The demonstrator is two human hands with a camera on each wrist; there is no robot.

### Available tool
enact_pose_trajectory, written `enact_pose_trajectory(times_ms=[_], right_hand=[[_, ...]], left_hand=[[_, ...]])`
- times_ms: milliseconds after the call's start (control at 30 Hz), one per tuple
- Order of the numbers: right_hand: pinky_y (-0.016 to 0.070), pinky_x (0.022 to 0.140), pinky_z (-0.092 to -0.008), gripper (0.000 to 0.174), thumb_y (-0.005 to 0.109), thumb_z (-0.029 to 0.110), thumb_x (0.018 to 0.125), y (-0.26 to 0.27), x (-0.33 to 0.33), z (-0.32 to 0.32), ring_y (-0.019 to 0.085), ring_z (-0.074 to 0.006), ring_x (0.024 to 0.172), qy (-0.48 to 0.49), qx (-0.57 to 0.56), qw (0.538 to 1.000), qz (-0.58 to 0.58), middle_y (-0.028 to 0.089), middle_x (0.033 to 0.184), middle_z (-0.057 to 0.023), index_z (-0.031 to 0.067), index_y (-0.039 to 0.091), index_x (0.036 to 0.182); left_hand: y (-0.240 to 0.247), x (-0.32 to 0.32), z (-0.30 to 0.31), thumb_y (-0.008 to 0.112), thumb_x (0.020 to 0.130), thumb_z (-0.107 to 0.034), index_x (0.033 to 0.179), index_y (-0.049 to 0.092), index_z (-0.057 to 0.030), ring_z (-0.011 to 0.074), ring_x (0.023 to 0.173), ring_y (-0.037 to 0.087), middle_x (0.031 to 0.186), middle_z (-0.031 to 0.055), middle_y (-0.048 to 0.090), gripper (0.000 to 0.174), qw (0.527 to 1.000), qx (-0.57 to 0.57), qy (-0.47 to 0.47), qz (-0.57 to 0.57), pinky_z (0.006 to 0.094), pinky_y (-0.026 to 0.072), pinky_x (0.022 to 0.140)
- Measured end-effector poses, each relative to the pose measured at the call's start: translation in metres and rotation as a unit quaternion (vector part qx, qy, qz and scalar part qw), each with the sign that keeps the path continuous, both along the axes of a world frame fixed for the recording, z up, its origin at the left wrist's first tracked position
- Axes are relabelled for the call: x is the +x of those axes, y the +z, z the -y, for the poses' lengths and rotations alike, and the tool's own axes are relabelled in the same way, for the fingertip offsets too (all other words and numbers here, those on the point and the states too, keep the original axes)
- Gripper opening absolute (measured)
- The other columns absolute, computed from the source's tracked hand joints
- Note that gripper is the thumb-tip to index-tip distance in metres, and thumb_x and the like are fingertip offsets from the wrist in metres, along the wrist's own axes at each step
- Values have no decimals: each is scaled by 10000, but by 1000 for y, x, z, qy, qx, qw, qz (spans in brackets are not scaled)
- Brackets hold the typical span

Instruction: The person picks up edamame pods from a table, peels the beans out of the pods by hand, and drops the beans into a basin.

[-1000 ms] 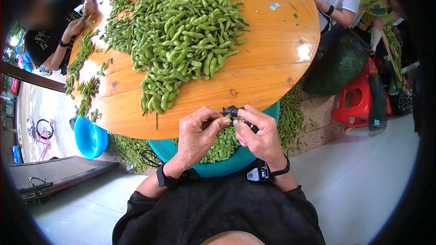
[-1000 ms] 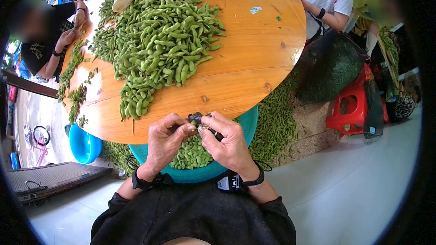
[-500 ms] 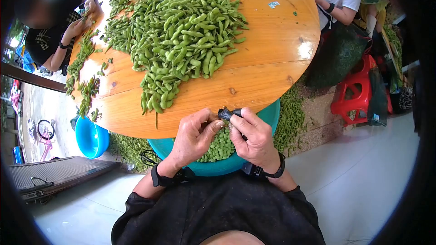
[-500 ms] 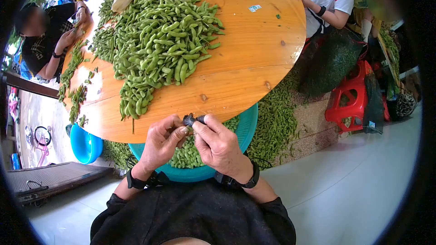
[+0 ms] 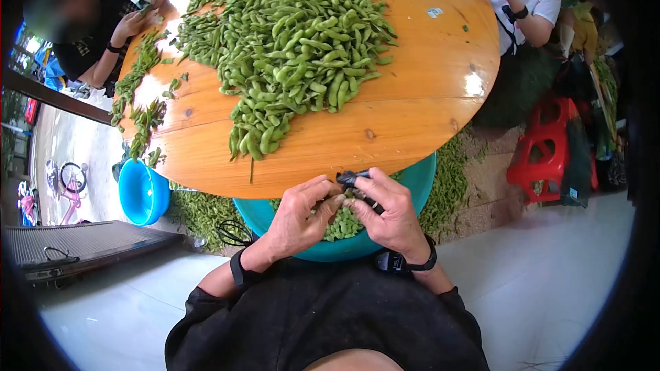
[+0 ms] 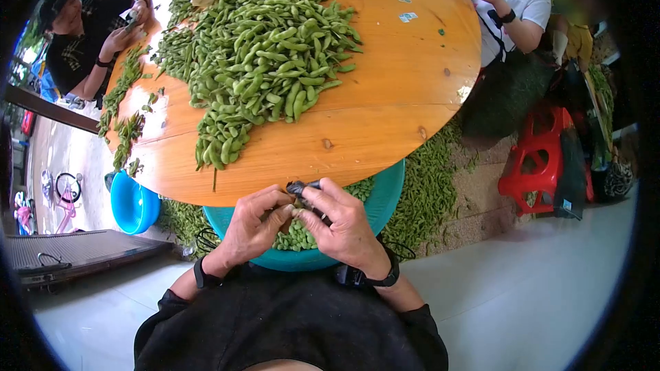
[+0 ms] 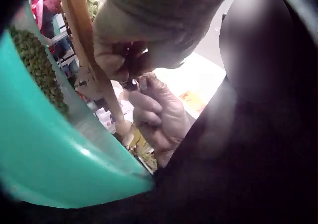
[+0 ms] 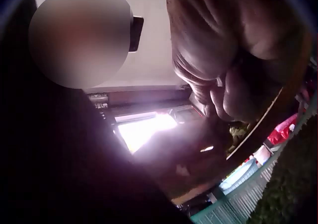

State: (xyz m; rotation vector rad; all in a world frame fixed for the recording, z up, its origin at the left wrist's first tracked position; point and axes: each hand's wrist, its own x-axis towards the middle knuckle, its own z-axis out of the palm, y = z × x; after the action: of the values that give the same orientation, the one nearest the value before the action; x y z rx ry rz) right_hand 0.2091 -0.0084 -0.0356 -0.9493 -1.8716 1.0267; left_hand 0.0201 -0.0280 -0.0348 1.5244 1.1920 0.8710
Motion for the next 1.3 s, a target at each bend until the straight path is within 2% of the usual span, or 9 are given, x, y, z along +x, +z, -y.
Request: enact_pose_trajectory(times_ms=[133,200,300,467,733,800,933,1167,1300], right_hand=[[451,595,-295,253,708,-43,778,13,4,-8,566,-202,683,-66,29,997,27,556,830,-104,-23,647,1023],[452,605,-311,212,686,-46,800,11,29,-12,561,-232,674,-169,5,985,43,558,821,-115,-26,640,1005],[476,644,-347,175,639,0,864,9,80,-22,596,-262,700,-368,87,910,170,602,841,-147,-34,635,1036],[494,660,-364,180,602,24,900,-4,109,-22,638,-237,729,-440,150,852,239,652,852,-163,-35,635,1067],[496,597,-262,215,587,-28,868,20,14,-14,649,-139,693,-150,-90,984,16,679,827,-122,-40,663,1068],[440,548,-240,250,593,-20,869,23,1,-15,552,-93,616,-69,-123,990,-14,576,766,-70,-53,648,1111],[406,521,-221,265,584,-16,893,17,-1,-16,508,-68,605,-18,-190,977,-101,508,781,-34,-69,627,1148],[418,500,-196,250,573,14,945,17,3,-16,526,-47,629,-4,-281,944,-172,518,861,-18,-97,603,1166],[416,499,-193,251,572,10,943,15,3,-17,531,-46,628,-8,-283,944,-171,518,856,-19,-97,603,1168]], left_hand=[[13,-13,-12,646,866,6,988,628,11,245,649,622,809,119,588,124,999,8,-43,18,354,496,598],[6,-30,-20,641,865,52,1011,633,32,170,688,612,802,95,589,148,937,265,115,-199,287,493,593],[5,-54,-26,723,793,14,1015,641,23,243,724,622,874,122,590,237,922,177,280,-199,325,509,629],[-2,-55,-27,695,818,-3,1000,634,42,277,768,617,903,133,579,197,880,217,255,-338,360,498,663],[7,-37,-26,631,895,4,978,640,31,165,659,584,863,96,634,88,924,245,217,-197,263,467,580],[14,-23,-21,607,948,-43,1002,637,15,98,638,560,802,54,636,85,986,-64,124,91,223,445,563],[11,-6,-24,645,950,-106,1019,645,11,51,599,522,718,3,604,135,968,-172,60,170,198,418,534],[4,4,-24,681,926,-140,951,666,24,51,585,528,698,5,616,166,984,-122,79,106,227,430,521],[-1,5,-25,682,916,-104,928,656,38,70,589,561,715,52,668,145,995,25,97,-8,236,449,531]])
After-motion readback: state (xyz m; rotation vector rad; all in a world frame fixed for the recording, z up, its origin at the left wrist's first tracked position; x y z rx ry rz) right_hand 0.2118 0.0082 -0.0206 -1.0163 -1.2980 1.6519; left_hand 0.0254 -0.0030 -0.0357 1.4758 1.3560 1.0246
